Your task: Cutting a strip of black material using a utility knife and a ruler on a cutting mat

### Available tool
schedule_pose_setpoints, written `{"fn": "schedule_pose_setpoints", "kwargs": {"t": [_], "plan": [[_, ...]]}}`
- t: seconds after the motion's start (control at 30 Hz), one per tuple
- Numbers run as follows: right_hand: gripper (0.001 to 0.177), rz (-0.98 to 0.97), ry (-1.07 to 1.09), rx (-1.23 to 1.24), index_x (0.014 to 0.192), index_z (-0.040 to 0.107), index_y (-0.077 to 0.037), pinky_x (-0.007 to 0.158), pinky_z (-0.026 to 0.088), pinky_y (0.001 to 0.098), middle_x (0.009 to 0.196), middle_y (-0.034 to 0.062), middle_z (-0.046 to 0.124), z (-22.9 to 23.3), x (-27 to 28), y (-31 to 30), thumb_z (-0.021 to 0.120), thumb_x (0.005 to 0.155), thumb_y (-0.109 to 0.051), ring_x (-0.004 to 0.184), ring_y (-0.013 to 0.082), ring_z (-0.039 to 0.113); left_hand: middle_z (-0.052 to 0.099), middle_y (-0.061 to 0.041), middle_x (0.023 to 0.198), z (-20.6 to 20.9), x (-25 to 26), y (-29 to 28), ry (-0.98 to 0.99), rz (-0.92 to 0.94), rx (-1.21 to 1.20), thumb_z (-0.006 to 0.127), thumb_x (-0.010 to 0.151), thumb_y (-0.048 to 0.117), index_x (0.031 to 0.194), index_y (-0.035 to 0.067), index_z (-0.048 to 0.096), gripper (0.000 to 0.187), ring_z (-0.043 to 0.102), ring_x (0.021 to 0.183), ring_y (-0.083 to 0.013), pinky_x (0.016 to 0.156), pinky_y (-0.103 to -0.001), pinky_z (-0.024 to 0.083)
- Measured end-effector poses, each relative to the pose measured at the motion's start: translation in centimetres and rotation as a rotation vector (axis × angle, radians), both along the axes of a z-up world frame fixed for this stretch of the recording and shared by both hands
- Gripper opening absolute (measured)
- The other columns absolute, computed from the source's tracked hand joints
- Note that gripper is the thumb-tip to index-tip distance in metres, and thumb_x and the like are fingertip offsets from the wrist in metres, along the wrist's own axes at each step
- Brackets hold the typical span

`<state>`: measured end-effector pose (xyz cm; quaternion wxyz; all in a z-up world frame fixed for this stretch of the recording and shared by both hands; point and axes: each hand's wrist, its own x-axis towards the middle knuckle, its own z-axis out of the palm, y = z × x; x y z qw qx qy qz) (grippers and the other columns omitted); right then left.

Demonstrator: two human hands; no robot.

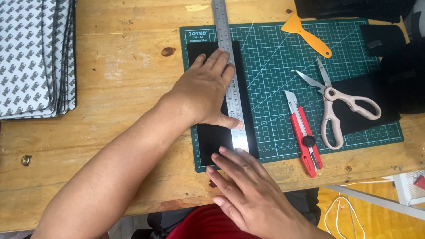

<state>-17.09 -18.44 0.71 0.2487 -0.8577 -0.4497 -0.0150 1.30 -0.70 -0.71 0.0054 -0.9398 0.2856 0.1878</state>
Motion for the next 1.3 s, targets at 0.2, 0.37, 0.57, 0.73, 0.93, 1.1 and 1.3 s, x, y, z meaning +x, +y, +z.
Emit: {"fn": "schedule_pose_setpoints", "kwargs": {"t": [0.2,0.37,0.57,0.73,0.93,1.1,1.3], "plan": [[0.056,-0.05,0.036,0.041,0.149,0.047,-0.005,0.119,0.045,0.0528,0.155,0.0187,0.046,-0.7,-0.8,-1.3,0.069,0.101,-0.025,0.146,0.0415,0.047,0.004,-0.023,0.17,-0.5,0.0,0.1,-0.04,-0.019,-0.024,0.066,0.067,0.103,0.159,0.002,0.019,0.145,-0.002,0.157,-0.0364,0.124,-0.056,0.005],[0.057,-0.06,0.079,0.073,0.151,0.045,-0.004,0.12,0.046,0.0516,0.157,0.0193,0.043,-0.8,-0.8,-1.7,0.069,0.102,-0.022,0.148,0.042,0.047,0.007,-0.022,0.17,-0.8,0.1,0.2,-0.06,-0.025,-0.046,0.068,0.066,0.103,0.159,0.002,0.021,0.145,0.0,0.157,-0.0361,0.124,-0.056,0.005],[0.062,-0.114,0.063,0.176,0.155,0.038,-0.011,0.127,0.044,0.0531,0.162,0.017,0.041,-2.0,-1.1,-2.8,0.067,0.102,-0.022,0.152,0.0389,0.046,0.005,-0.022,0.17,-0.8,0.1,0.2,-0.048,-0.021,-0.053,0.068,0.066,0.102,0.159,0.002,0.02,0.145,-0.002,0.157,-0.0363,0.124,-0.056,0.004],[0.055,-0.402,-0.06,0.147,0.156,0.035,-0.009,0.126,0.046,0.0486,0.158,0.0161,0.049,-1.6,0.2,-4.3,0.052,0.104,-0.013,0.151,0.0359,0.046,0.003,-0.022,0.171,-0.9,0.1,0.2,-0.034,-0.029,-0.041,0.067,0.067,0.102,0.159,0.002,0.018,0.145,-0.004,0.158,-0.0361,0.124,-0.056,0.002],[0.072,-0.536,0.085,-0.12,0.158,0.034,-0.003,0.118,0.041,0.0441,0.164,0.0163,0.041,-1.1,1.2,-5.1,0.048,0.088,0.004,0.153,0.0293,0.038,0.009,-0.024,0.169,-1.3,0.1,0.4,-0.084,-0.043,-0.101,0.072,0.065,0.101,0.157,0.0,0.023,0.145,0.001,0.157,-0.0378,0.124,-0.056,0.005],[0.049,-0.54,-0.023,-0.179,0.149,0.05,0.0,0.117,0.04,0.0412,0.156,0.0157,0.052,-0.9,1.4,-4.4,0.049,0.102,-0.013,0.151,0.0281,0.042,0.008,-0.024,0.169,-1.2,0.0,0.5,-0.078,-0.044,-0.106,0.071,0.067,0.1,0.158,-0.001,0.022,0.144,0.0,0.157,-0.0365,0.124,-0.054,0.003],[0.049,-0.54,-0.1,-0.188,0.148,0.053,-0.001,0.115,0.044,0.0403,0.156,0.014,0.053,-1.5,1.3,-4.7,0.054,0.1,-0.012,0.15,0.0276,0.044,0.009,-0.024,0.169,-1.2,0.1,0.5,-0.079,-0.045,-0.108,0.071,0.067,0.1,0.157,-0.001,0.022,0.144,0.0,0.157,-0.0361,0.124,-0.054,0.003]]}}
